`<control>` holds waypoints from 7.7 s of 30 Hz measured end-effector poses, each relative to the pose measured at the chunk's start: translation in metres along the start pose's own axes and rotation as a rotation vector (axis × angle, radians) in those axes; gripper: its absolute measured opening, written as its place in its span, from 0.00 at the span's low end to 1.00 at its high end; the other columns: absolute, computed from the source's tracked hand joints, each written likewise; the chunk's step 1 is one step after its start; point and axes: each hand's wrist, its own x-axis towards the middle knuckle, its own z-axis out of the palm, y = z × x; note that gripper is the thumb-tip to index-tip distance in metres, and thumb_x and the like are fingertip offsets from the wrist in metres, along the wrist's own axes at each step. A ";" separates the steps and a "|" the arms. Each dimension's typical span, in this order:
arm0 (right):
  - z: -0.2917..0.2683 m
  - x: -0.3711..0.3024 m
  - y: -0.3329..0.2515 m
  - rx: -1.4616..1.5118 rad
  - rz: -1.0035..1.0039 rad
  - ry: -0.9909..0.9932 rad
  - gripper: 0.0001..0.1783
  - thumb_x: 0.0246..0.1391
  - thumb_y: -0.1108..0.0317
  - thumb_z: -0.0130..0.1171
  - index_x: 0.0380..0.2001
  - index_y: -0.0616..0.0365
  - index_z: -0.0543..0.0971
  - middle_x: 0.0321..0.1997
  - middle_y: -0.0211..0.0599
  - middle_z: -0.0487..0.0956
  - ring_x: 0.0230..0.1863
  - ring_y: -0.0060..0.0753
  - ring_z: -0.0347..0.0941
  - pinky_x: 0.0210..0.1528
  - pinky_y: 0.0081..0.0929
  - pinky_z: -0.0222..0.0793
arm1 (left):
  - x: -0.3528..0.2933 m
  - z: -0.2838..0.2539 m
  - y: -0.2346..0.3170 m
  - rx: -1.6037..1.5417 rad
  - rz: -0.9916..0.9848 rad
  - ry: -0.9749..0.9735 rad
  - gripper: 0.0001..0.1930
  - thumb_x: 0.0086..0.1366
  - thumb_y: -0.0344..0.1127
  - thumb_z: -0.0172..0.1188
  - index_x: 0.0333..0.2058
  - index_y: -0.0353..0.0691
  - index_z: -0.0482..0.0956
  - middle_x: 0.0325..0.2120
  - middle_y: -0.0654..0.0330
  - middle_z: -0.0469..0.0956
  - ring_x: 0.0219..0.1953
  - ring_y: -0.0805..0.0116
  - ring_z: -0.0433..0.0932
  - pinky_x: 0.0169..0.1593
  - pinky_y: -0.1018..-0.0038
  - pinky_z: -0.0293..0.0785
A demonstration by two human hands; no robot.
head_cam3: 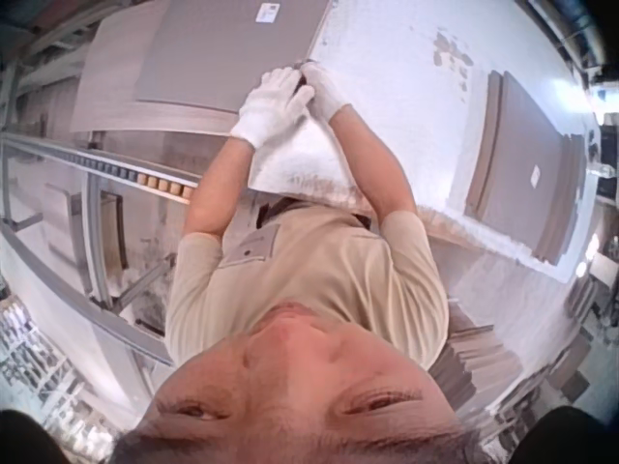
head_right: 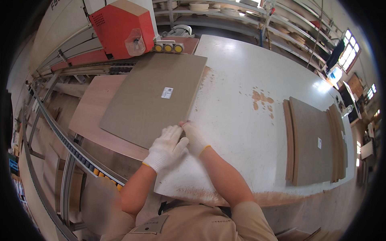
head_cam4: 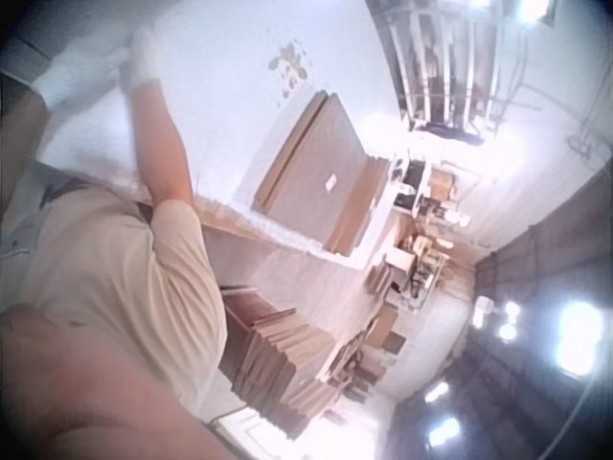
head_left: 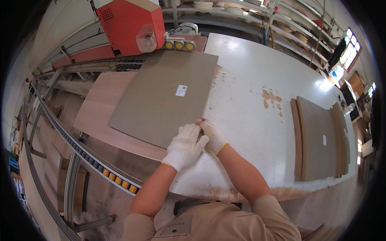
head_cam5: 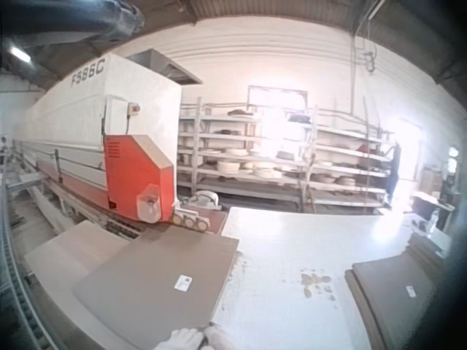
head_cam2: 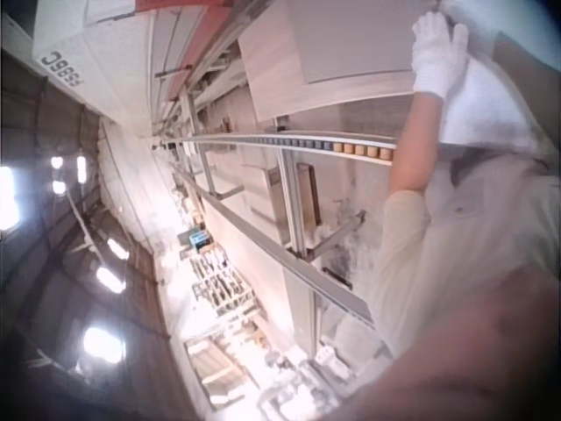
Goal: The person repeatedly picks up flat boards from a conveyor and stacks them on a table. The person also lifts and moves stacks of boards to another location in the workshop.
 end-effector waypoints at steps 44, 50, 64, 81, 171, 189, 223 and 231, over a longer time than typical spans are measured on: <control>-0.266 -0.096 -0.059 -1.599 -0.727 0.762 0.24 0.64 0.69 0.56 0.61 0.71 0.75 0.75 0.61 0.67 0.79 0.62 0.54 0.79 0.48 0.52 | 0.031 0.007 -0.110 0.315 -0.435 0.546 0.27 0.71 0.54 0.53 0.53 0.35 0.77 0.56 0.46 0.73 0.62 0.47 0.67 0.70 0.51 0.57; -0.265 -0.087 -0.059 -1.859 -0.601 0.808 0.20 0.64 0.68 0.56 0.55 0.72 0.77 0.75 0.58 0.68 0.76 0.64 0.57 0.78 0.52 0.51 | 0.026 0.013 -0.123 0.256 -0.430 0.479 0.25 0.70 0.52 0.54 0.51 0.33 0.77 0.55 0.45 0.73 0.62 0.47 0.66 0.69 0.50 0.57; -0.249 -0.100 -0.060 -1.776 -0.588 0.788 0.22 0.67 0.66 0.53 0.58 0.69 0.77 0.75 0.57 0.68 0.77 0.62 0.57 0.79 0.51 0.52 | 0.022 0.016 -0.122 0.223 -0.383 0.495 0.23 0.71 0.50 0.53 0.49 0.35 0.78 0.57 0.44 0.73 0.65 0.44 0.66 0.74 0.48 0.52; -0.247 -0.104 -0.057 -1.724 -0.637 0.807 0.24 0.66 0.65 0.55 0.59 0.70 0.78 0.76 0.57 0.67 0.78 0.60 0.56 0.79 0.48 0.52 | 0.005 -0.002 -0.211 -1.646 -0.438 1.244 0.32 0.77 0.51 0.56 0.70 0.38 0.63 0.62 0.47 0.73 0.63 0.50 0.75 0.65 0.55 0.77; -0.413 -0.325 -0.074 0.334 -0.732 0.005 0.40 0.44 0.68 0.59 0.64 0.70 0.71 0.57 0.51 0.81 0.56 0.48 0.80 0.61 0.41 0.78 | 0.052 0.048 0.150 -1.513 -0.155 -0.045 0.25 0.71 0.43 0.64 0.57 0.28 0.78 0.45 0.55 0.84 0.43 0.69 0.85 0.47 0.73 0.81; -0.657 -0.388 -0.277 -1.505 -0.062 0.941 0.30 0.67 0.56 0.53 0.65 0.66 0.75 0.61 0.59 0.80 0.63 0.53 0.75 0.66 0.41 0.68 | 0.114 0.172 0.369 -0.169 0.040 -0.013 0.39 0.75 0.63 0.46 0.74 0.42 0.61 0.72 0.43 0.63 0.72 0.42 0.65 0.73 0.56 0.61; -0.639 -0.331 -0.254 -1.306 -0.067 1.396 0.37 0.68 0.37 0.46 0.59 0.59 0.79 0.58 0.65 0.81 0.63 0.67 0.76 0.65 0.54 0.69 | 0.165 0.260 0.411 -0.693 -0.074 -0.017 0.43 0.76 0.55 0.50 0.78 0.35 0.46 0.75 0.39 0.58 0.75 0.43 0.61 0.76 0.64 0.55; -0.645 -0.328 -0.253 -1.359 -0.077 1.387 0.38 0.69 0.38 0.44 0.63 0.61 0.75 0.58 0.68 0.81 0.63 0.68 0.76 0.65 0.56 0.69 | 0.156 0.230 0.425 -0.317 -0.076 0.031 0.42 0.74 0.54 0.50 0.77 0.36 0.48 0.76 0.38 0.51 0.75 0.37 0.59 0.75 0.54 0.58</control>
